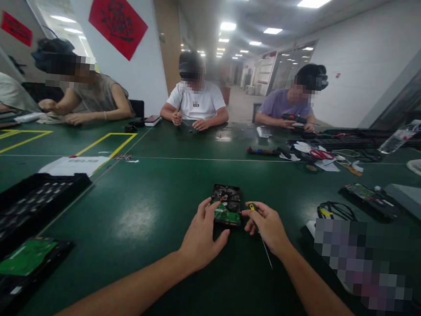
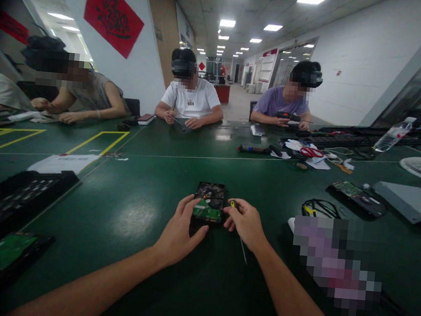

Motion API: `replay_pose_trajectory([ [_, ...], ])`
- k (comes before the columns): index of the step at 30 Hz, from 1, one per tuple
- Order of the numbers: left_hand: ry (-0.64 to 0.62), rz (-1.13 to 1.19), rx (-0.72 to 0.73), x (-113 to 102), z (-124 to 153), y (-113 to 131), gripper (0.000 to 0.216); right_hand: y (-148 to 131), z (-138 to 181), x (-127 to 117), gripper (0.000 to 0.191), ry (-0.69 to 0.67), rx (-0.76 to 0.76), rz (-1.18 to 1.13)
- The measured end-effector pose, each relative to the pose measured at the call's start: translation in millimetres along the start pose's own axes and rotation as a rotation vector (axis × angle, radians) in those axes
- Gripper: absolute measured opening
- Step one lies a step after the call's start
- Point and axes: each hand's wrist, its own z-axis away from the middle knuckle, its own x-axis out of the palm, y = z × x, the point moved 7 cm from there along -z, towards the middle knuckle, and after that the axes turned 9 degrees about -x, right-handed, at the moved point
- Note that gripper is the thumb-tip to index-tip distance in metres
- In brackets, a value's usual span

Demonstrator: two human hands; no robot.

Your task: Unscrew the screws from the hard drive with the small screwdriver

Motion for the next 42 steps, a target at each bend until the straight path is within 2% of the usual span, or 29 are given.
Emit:
replay_pose_trajectory([
  [8,0.028,-0.044,0.026,1.4,-0.8,2.9,0.073,-7.7,0.2,2.1,0.039,-0.017,0.010,-0.008],
  [18,0.019,-0.069,0.095,0.7,-0.3,9.2,0.067,-1.5,-7.7,-0.6,0.039,-0.044,0.009,-0.101],
  [25,-0.025,-0.086,0.112,2.3,-9.6,6.2,0.063,2.3,-21.4,-6.8,0.030,0.008,0.071,-0.145],
  [29,-0.038,-0.105,0.124,0.2,-14.3,4.8,0.063,6.3,-34.3,-12.5,0.031,0.071,0.071,-0.114],
  [34,-0.028,-0.184,0.160,-1.7,-14.8,4.9,0.063,1.7,-29.0,-24.3,0.045,0.236,-0.072,-0.184],
  [38,0.012,-0.241,0.229,-2.9,-15.0,11.6,0.057,-6.3,-16.9,-25.3,0.067,0.206,-0.116,-0.183],
  [42,-0.026,-0.243,0.309,0.9,-14.0,18.9,0.055,-21.3,-13.6,-29.8,0.078,0.193,-0.192,-0.163],
])
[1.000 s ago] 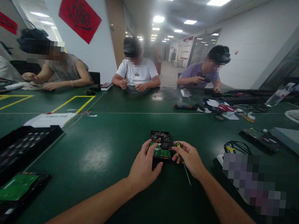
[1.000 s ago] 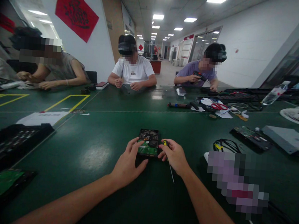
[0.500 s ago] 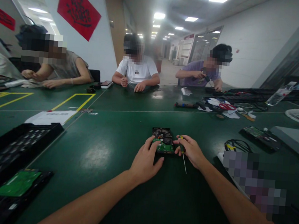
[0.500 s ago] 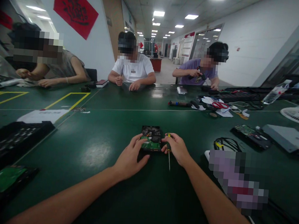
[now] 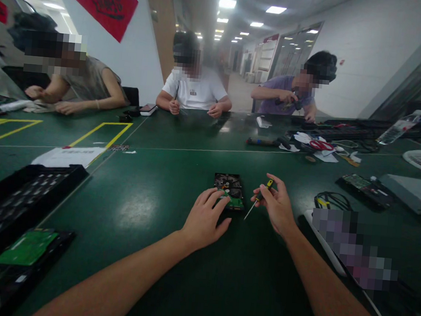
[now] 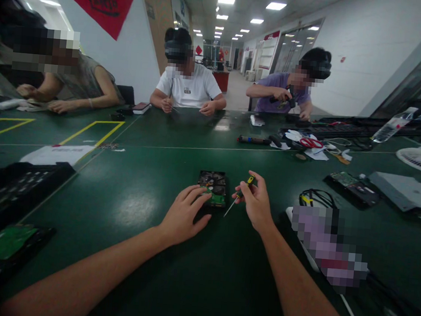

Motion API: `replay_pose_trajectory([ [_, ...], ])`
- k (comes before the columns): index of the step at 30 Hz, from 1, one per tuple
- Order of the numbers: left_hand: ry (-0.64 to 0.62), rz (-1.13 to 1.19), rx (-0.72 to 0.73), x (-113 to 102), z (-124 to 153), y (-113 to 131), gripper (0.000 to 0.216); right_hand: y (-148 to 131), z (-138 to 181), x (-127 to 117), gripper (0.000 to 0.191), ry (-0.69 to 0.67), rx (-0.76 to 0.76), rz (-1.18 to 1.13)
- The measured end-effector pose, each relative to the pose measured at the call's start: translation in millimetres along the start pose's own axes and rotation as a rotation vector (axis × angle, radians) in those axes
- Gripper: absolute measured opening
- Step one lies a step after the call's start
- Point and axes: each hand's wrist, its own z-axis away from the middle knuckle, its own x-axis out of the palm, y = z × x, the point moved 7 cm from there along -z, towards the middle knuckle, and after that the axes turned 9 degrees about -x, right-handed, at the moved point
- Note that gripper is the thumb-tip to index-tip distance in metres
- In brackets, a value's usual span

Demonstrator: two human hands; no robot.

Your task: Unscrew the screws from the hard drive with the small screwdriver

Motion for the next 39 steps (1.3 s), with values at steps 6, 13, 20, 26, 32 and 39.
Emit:
replay_pose_trajectory([
  [6,-0.042,-0.018,0.020,3.4,1.3,0.9,0.061,-27.0,3.3,-1.6,0.082,-0.033,-0.243,0.209],
  [13,0.002,0.027,-0.216,4.4,1.6,-21.9,0.073,-58.7,18.6,1.6,0.070,0.053,-0.582,0.747],
  [20,0.046,0.071,-0.280,-0.1,2.3,-26.4,0.075,-56.4,20.0,10.3,0.065,-0.003,-0.631,0.795],
  [26,-0.030,0.059,-0.256,7.4,1.6,-26.8,0.081,-47.5,13.0,10.1,0.071,-0.091,-0.513,0.857],
  [32,-0.090,0.044,-0.192,14.8,1.6,-24.6,0.081,-53.0,15.4,5.7,0.072,-0.031,-0.499,0.823],
  [39,-0.117,0.031,-0.174,15.6,3.4,-23.5,0.070,-57.1,21.3,5.0,0.078,0.052,-0.529,0.581],
])
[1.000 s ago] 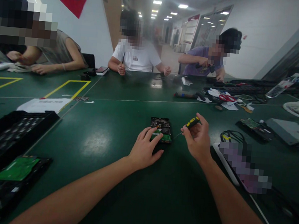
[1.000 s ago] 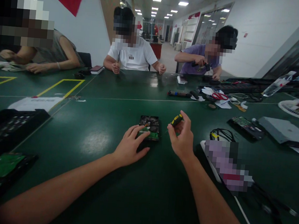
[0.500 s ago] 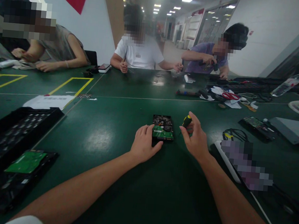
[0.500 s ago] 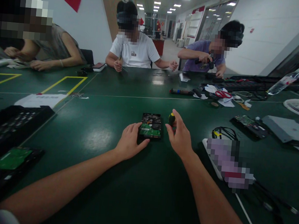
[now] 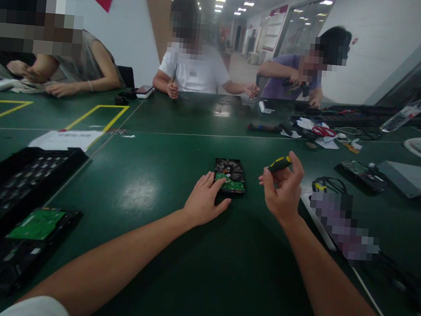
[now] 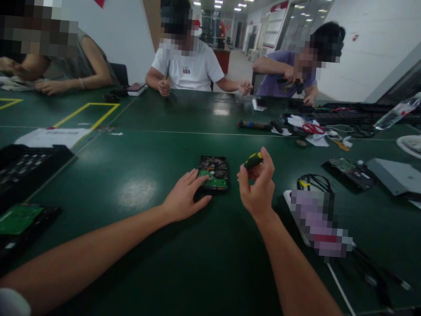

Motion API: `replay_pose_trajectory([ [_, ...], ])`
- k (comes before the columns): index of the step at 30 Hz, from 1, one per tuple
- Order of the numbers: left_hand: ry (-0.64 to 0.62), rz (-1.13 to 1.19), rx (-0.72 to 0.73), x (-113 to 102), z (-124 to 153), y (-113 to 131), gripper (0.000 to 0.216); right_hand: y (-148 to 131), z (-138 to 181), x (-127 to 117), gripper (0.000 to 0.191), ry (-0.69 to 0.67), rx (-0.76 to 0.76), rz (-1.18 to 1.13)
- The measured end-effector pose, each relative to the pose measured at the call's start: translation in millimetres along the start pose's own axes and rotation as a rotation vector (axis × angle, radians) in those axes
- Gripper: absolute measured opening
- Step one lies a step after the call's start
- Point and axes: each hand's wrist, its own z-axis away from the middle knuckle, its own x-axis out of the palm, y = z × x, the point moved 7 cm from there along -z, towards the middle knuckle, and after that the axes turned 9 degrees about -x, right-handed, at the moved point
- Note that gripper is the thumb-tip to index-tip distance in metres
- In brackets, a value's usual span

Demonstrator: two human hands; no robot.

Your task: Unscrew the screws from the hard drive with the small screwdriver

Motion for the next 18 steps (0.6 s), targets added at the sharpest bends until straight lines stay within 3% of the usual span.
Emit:
replay_pose_trajectory([
  [18,0.000,-0.017,0.037,-0.1,1.0,4.4,0.065,0.6,7.1,12.0,0.081,-0.101,0.009,0.012],
])
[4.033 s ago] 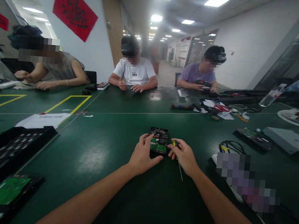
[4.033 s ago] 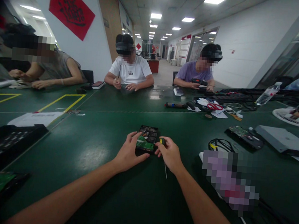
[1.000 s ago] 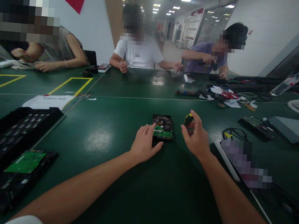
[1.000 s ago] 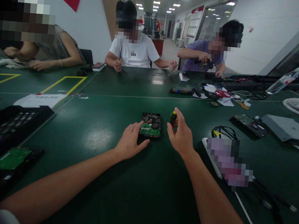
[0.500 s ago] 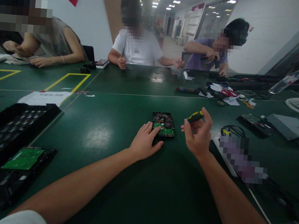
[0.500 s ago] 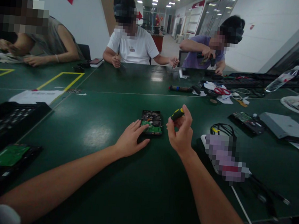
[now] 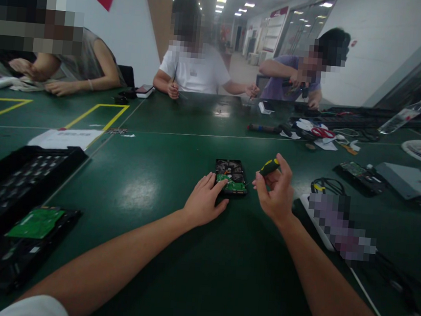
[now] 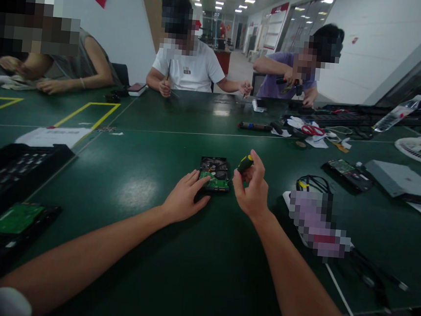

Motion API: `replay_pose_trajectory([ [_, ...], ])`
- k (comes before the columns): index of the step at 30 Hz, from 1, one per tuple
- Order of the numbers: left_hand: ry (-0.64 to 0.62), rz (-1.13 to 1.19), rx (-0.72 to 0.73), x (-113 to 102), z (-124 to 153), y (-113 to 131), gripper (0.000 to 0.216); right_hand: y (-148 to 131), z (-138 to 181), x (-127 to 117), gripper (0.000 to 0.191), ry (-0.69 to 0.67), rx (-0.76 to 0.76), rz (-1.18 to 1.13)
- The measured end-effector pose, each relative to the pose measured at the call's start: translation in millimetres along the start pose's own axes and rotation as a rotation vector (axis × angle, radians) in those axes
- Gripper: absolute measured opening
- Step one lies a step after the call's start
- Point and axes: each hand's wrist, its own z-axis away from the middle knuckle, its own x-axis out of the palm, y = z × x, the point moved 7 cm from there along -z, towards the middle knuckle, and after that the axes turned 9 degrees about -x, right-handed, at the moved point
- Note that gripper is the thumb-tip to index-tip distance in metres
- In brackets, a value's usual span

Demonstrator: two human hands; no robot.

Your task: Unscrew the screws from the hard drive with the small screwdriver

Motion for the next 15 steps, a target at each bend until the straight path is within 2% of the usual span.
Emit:
replay_pose_trajectory([
  [6,-0.005,-0.032,0.003,0.3,0.2,0.9,0.065,-0.9,-0.9,3.4,0.076,0.037,-0.177,0.006],
  [15,0.007,-0.049,0.016,0.3,-0.3,0.4,0.065,-16.3,-5.3,0.3,0.075,0.070,-0.249,0.174],
])
